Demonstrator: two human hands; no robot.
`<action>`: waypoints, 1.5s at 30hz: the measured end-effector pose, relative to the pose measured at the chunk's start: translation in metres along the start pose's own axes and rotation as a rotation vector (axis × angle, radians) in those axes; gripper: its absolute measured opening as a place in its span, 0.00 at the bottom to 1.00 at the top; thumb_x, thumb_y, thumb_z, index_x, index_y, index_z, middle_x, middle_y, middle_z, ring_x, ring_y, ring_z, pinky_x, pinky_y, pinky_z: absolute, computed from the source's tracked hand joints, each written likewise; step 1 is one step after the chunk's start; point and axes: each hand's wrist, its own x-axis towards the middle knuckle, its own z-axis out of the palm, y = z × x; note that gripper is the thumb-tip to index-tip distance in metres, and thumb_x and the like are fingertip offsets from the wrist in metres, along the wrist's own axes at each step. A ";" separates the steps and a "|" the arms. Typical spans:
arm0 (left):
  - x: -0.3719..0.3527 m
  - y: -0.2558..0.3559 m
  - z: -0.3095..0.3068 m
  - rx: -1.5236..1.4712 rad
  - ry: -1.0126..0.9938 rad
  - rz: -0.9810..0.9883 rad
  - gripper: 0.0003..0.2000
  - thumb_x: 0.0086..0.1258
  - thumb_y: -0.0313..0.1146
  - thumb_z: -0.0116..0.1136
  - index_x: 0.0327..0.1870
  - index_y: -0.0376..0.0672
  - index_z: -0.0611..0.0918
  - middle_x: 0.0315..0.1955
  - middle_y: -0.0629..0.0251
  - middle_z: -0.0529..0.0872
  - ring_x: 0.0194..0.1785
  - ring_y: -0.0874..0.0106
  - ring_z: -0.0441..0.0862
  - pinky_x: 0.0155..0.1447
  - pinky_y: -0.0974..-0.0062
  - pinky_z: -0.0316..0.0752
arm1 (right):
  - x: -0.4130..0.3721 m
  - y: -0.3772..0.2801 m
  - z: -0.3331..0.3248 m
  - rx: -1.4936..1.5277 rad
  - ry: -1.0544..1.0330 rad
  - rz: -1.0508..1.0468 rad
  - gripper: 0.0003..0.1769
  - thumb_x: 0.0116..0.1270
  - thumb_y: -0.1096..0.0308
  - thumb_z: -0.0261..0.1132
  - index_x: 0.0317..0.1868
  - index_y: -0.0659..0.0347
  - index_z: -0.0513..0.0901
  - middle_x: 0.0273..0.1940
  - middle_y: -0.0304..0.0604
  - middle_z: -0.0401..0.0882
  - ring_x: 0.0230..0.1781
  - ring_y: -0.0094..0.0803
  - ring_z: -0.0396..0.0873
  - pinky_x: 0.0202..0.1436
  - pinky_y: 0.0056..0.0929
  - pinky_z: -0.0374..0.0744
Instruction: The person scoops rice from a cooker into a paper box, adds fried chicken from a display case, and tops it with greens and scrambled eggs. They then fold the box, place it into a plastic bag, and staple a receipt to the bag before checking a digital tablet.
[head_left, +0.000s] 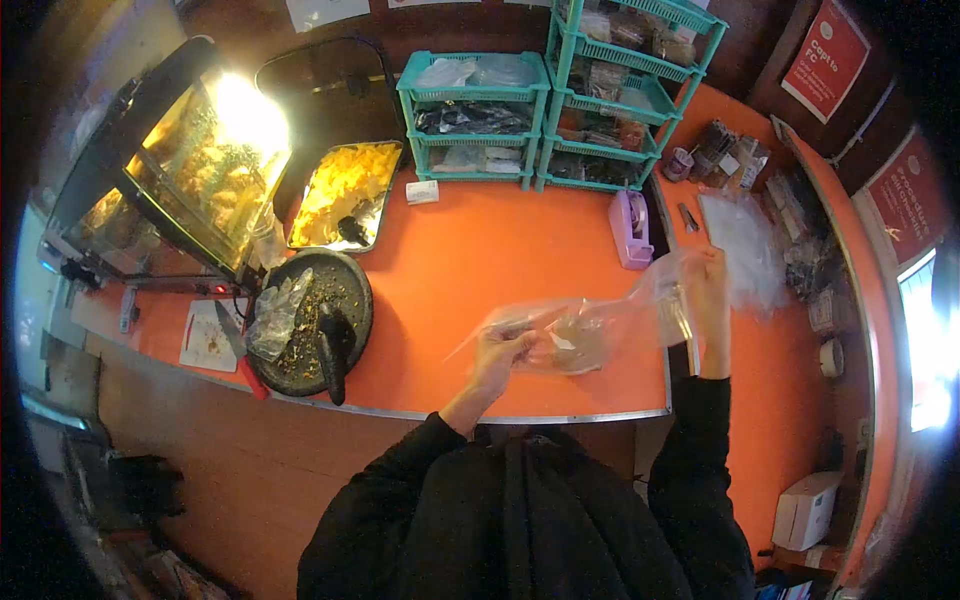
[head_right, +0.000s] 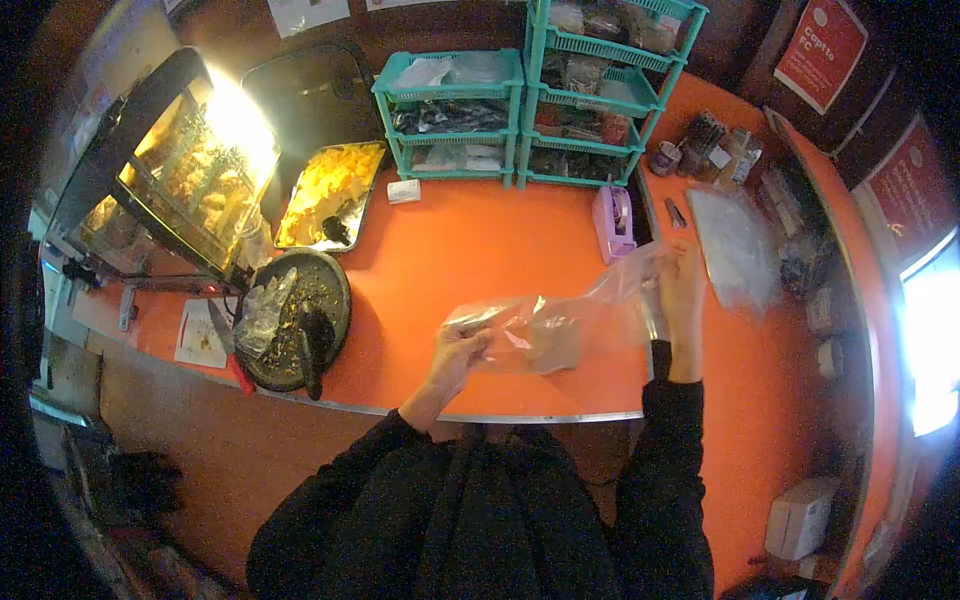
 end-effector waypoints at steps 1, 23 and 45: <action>0.000 -0.003 0.000 -0.036 0.044 0.006 0.07 0.59 0.24 0.53 0.39 0.35 0.76 0.35 0.65 0.79 0.35 0.79 0.76 0.36 0.84 0.72 | -0.002 -0.010 0.010 -0.356 0.120 -0.219 0.15 0.59 0.62 0.58 0.41 0.66 0.72 0.34 0.46 0.74 0.33 0.34 0.72 0.37 0.29 0.70; -0.020 0.021 0.047 0.174 0.022 0.232 0.11 0.58 0.23 0.54 0.24 0.47 0.64 0.17 0.77 0.65 0.15 0.87 0.59 0.18 0.88 0.53 | -0.066 -0.015 0.095 0.699 -0.522 0.255 0.12 0.47 0.73 0.64 0.33 0.62 0.72 0.21 0.44 0.73 0.27 0.25 0.74 0.27 0.29 0.71; -0.048 0.025 0.069 -0.047 0.086 0.071 0.10 0.59 0.21 0.49 0.24 0.47 0.63 0.15 0.75 0.63 0.14 0.86 0.56 0.16 0.86 0.51 | 0.001 0.042 0.177 -0.212 -0.559 -0.606 0.17 0.59 0.53 0.53 0.40 0.57 0.72 0.33 0.44 0.74 0.29 0.45 0.75 0.29 0.41 0.71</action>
